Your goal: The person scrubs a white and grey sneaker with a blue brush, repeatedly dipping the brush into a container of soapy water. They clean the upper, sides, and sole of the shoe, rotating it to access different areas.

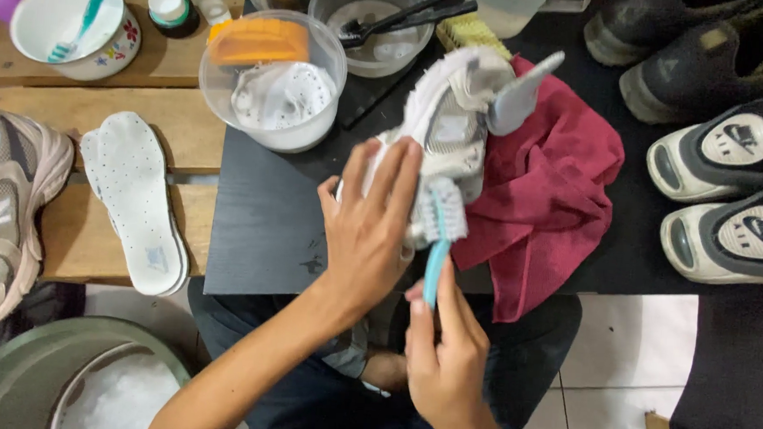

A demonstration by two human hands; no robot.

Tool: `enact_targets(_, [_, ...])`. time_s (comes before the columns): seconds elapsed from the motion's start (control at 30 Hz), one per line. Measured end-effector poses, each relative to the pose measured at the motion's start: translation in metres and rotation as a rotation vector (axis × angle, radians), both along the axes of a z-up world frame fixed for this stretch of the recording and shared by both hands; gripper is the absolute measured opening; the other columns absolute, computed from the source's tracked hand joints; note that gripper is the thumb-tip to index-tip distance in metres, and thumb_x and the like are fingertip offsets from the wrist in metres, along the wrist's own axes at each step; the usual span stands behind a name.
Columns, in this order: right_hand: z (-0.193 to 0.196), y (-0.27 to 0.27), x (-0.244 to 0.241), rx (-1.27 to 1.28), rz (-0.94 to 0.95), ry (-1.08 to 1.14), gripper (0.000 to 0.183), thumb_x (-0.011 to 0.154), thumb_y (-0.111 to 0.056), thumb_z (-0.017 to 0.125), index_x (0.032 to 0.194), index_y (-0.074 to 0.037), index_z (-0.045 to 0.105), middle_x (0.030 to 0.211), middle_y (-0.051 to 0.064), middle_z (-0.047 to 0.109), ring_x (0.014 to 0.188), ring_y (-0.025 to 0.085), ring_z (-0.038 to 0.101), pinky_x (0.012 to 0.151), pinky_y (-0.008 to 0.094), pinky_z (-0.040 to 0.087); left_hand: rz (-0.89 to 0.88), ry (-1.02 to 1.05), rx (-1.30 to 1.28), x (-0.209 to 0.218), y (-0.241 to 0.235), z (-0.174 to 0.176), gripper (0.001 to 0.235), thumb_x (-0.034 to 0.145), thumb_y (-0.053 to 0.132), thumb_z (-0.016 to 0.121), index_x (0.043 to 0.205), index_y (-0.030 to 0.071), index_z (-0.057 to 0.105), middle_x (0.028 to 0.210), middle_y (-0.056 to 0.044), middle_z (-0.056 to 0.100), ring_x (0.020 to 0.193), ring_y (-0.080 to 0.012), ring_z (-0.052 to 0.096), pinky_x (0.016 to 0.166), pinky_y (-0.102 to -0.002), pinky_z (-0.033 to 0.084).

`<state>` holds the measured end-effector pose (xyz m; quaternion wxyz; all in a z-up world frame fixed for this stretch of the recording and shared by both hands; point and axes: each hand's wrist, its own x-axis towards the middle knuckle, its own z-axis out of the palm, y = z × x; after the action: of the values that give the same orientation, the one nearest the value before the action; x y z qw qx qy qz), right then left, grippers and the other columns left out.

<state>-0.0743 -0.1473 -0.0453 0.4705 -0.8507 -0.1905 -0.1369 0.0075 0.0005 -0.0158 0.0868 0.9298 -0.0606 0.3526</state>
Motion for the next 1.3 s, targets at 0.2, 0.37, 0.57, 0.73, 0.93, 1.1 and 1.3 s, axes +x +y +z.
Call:
enact_targets(0.2, [0.001, -0.002, -0.006, 0.020, -0.076, 0.072, 0.048, 0.099, -0.017, 0.052, 0.143, 0.004, 0.052, 0.097, 0.005, 0.075, 0.056, 0.013, 0.064, 0.061, 0.028, 0.057, -0.002, 0.046, -0.031, 0.003, 0.001, -0.001, 0.085, 0.072, -0.007, 0.059, 0.154, 0.006, 0.041, 0.153, -0.007, 0.051, 0.137, -0.0360, 0.053, 0.078, -0.050, 0.042])
enact_targets(0.37, [0.003, 0.001, -0.004, -0.012, -0.003, -0.021, 0.046, 0.102, -0.014, 0.053, 0.142, 0.008, 0.051, 0.115, 0.015, 0.075, 0.101, 0.025, 0.076, 0.093, 0.035, 0.056, -0.034, 0.147, -0.097, 0.006, 0.014, 0.003, 0.100, 0.070, 0.015, 0.084, 0.156, 0.004, 0.036, 0.156, -0.010, 0.045, 0.139, -0.0366, 0.048, 0.081, -0.049, 0.044])
enact_targets(0.57, [0.013, -0.001, 0.022, -0.026, 0.064, -0.073, 0.046, 0.104, -0.007, 0.050, 0.145, 0.011, 0.045, 0.103, 0.014, 0.069, 0.092, 0.024, 0.070, 0.089, 0.036, 0.056, -0.016, 0.090, -0.072, 0.005, 0.007, -0.005, 0.083, 0.083, 0.008, 0.070, 0.158, 0.007, 0.036, 0.155, -0.008, 0.049, 0.142, -0.0360, 0.051, 0.086, -0.048, 0.043])
enact_targets(0.73, [0.011, -0.006, 0.002, -0.111, -0.034, -0.064, 0.045, 0.100, -0.010, 0.058, 0.143, 0.004, 0.053, 0.098, 0.008, 0.072, 0.084, 0.018, 0.071, 0.086, 0.030, 0.055, -0.047, 0.143, -0.166, 0.010, 0.013, 0.002, 0.090, 0.078, 0.019, 0.078, 0.156, 0.006, 0.036, 0.155, -0.010, 0.047, 0.139, -0.0372, 0.049, 0.080, -0.049, 0.044])
enact_targets(0.93, [0.020, -0.002, 0.007, -0.073, 0.014, -0.071, 0.043, 0.101, -0.008, 0.053, 0.141, 0.008, 0.052, 0.098, 0.012, 0.071, 0.083, 0.020, 0.070, 0.087, 0.031, 0.055, -0.070, 0.197, -0.203, 0.010, 0.020, 0.005, 0.097, 0.073, 0.024, 0.076, 0.157, 0.003, 0.034, 0.156, -0.014, 0.046, 0.140, -0.0387, 0.046, 0.085, -0.051, 0.046])
enact_targets(1.1, [0.013, -0.009, 0.019, -0.135, -0.092, -0.075, 0.041, 0.097, -0.009, 0.062, 0.136, 0.004, 0.059, 0.109, 0.013, 0.075, 0.083, 0.020, 0.073, 0.083, 0.032, 0.055, -0.086, 0.167, -0.208, 0.006, 0.010, 0.000, 0.095, 0.068, 0.007, 0.076, 0.155, 0.006, 0.037, 0.154, -0.010, 0.048, 0.141, -0.0381, 0.049, 0.084, -0.048, 0.041])
enact_targets(1.3, [0.030, -0.041, 0.045, -0.181, -0.112, -0.112, 0.047, 0.100, -0.010, 0.059, 0.140, 0.012, 0.054, 0.113, 0.020, 0.075, 0.098, 0.029, 0.073, 0.100, 0.040, 0.052, -0.071, 0.259, -0.242, 0.011, 0.022, 0.006, 0.121, 0.053, 0.019, 0.090, 0.158, 0.006, 0.032, 0.159, -0.010, 0.042, 0.139, -0.0404, 0.046, 0.078, -0.053, 0.048])
